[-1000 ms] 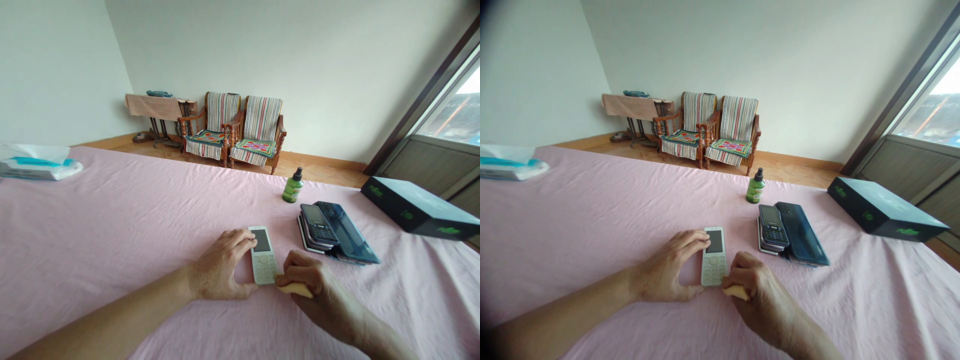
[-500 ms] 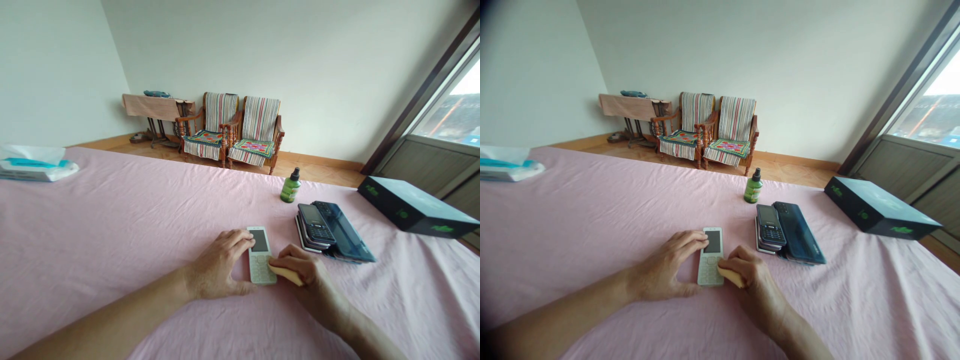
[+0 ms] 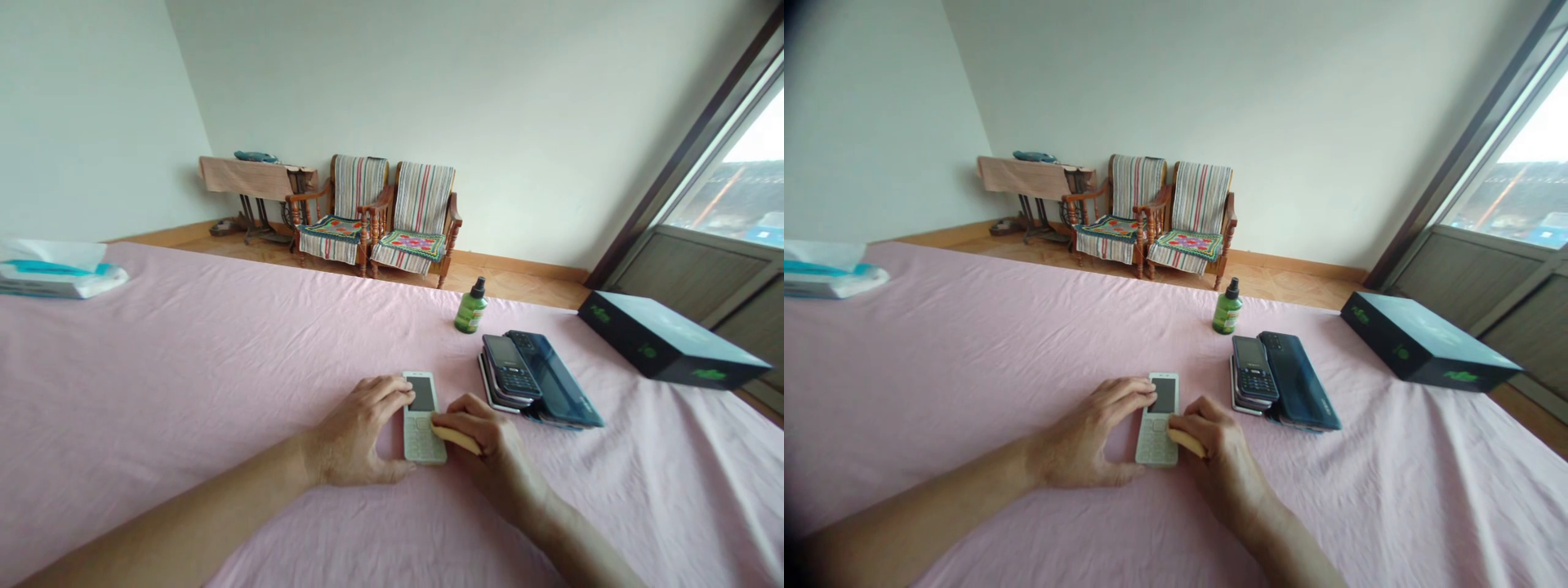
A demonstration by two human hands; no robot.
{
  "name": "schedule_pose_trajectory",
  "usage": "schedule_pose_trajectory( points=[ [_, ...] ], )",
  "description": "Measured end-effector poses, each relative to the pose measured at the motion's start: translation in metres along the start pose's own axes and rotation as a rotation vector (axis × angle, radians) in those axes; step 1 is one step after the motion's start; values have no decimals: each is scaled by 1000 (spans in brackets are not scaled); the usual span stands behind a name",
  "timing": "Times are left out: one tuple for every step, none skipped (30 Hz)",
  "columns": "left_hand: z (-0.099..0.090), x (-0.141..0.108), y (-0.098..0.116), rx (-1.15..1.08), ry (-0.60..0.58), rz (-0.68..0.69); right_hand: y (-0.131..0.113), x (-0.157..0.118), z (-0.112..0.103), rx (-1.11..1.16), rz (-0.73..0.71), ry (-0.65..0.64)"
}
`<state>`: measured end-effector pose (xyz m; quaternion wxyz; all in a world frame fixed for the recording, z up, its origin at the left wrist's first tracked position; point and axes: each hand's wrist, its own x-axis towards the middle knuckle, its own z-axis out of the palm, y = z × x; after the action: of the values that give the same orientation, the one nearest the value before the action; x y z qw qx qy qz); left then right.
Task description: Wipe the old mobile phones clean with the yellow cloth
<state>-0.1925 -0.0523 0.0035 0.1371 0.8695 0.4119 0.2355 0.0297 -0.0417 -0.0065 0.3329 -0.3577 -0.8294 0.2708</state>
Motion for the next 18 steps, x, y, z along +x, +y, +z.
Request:
schedule_pose_trajectory(
  points=[
    [0,0,0,-1,2,-2,-1,0,0,-10,-2,3],
    [0,0,0,-1,4,-2,-3,0,0,-15,2,-1],
    [0,0,1,-1,9,0,-5,-1,0,-11,10,-7],
    [0,0,1,-1,12,3,-7,-3,0,1,25,-13],
    [0,0,1,-3,16,6,-9,-4,0,24,44,-18],
    [0,0,1,-7,23,11,-11,-6,-1,52,67,-15],
    [0,0,1,-13,30,16,-12,-7,0,83,92,-4],
    [0,0,2,-20,38,18,-13,-7,0,112,118,15],
    [1,0,2,-27,45,20,-14,-7,1,139,142,35],
    [1,0,3,-36,52,20,-14,-7,2,167,162,53],
    [1,0,3,-44,55,21,-15,-6,3,198,175,66],
    [1,0,4,-51,56,22,-16,-5,4,232,183,73],
    [2,0,4,-58,55,22,-17,-4,5,269,187,77],
    [2,-1,4,-65,55,22,-19,-4,5,306,189,83],
    [2,-1,3,-71,53,23,-20,-3,4,343,194,93],
    [2,-2,3,-78,52,27,-22,-2,3,380,208,108],
    [2,-2,2,-85,44,34,-24,-2,2,419,229,125],
    [2,-3,2,-94,33,43,-27,-2,0,462,256,142]
  ],
)
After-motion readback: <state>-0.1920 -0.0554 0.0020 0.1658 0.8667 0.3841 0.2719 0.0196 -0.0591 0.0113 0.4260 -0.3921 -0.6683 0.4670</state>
